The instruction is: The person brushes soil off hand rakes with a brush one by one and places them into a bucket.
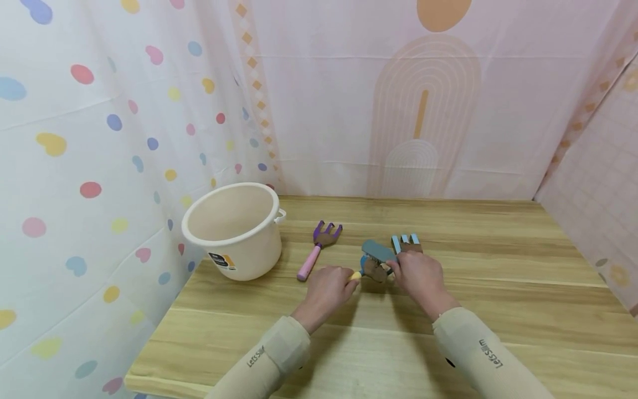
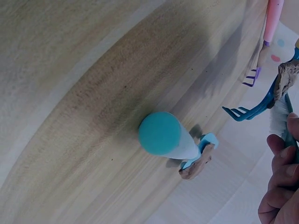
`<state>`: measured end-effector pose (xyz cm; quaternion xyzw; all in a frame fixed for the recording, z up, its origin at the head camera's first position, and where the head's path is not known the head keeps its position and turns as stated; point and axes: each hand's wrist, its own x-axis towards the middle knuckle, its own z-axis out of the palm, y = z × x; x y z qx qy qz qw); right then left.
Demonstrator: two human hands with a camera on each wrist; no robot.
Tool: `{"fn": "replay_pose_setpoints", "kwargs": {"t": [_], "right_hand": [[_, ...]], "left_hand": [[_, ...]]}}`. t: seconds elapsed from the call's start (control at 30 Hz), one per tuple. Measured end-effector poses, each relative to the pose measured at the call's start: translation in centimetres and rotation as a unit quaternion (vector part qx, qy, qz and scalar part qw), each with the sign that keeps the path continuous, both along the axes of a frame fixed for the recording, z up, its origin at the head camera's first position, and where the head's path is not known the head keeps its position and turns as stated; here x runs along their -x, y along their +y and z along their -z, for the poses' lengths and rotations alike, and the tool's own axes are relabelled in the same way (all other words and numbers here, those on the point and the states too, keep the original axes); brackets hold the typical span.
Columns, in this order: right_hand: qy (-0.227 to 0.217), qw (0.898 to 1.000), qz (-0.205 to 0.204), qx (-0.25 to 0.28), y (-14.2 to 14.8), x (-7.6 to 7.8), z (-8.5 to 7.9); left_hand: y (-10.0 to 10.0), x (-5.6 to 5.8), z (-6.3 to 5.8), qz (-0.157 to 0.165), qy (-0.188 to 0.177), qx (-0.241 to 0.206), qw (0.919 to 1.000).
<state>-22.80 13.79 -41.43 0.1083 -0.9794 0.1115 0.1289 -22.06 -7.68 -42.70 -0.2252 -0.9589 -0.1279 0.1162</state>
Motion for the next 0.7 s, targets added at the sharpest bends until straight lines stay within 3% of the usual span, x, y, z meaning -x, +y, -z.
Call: {"fn": "replay_pose_setpoints", "kwargs": {"t": [0.27, 0.43, 0.57, 0.7], "right_hand": [[-0.003, 1.000, 0.006, 0.010, 0.4, 0.2, 0.4], [0.003, 0.999, 0.013, 0.052, 1.6, 0.4, 0.4], [-0.004, 0.996, -0.028, 0.082, 1.7, 0.2, -0.1], [0.003, 0.996, -0.072, 0.047, 1.1, 0.1, -0.3]], "left_hand": [[0.0, -0.2, 0.0, 0.004, -0.004, -0.007, 1.0000], [-0.2, -0.1, 0.0, 0.010, -0.022, -0.028, 0.9993], [-0.4, 0.1, -0.1, 0.005, -0.027, -0.031, 0.9991], [-0.4, 0.2, -0.2, 0.010, -0.020, -0.022, 0.9995]]}}
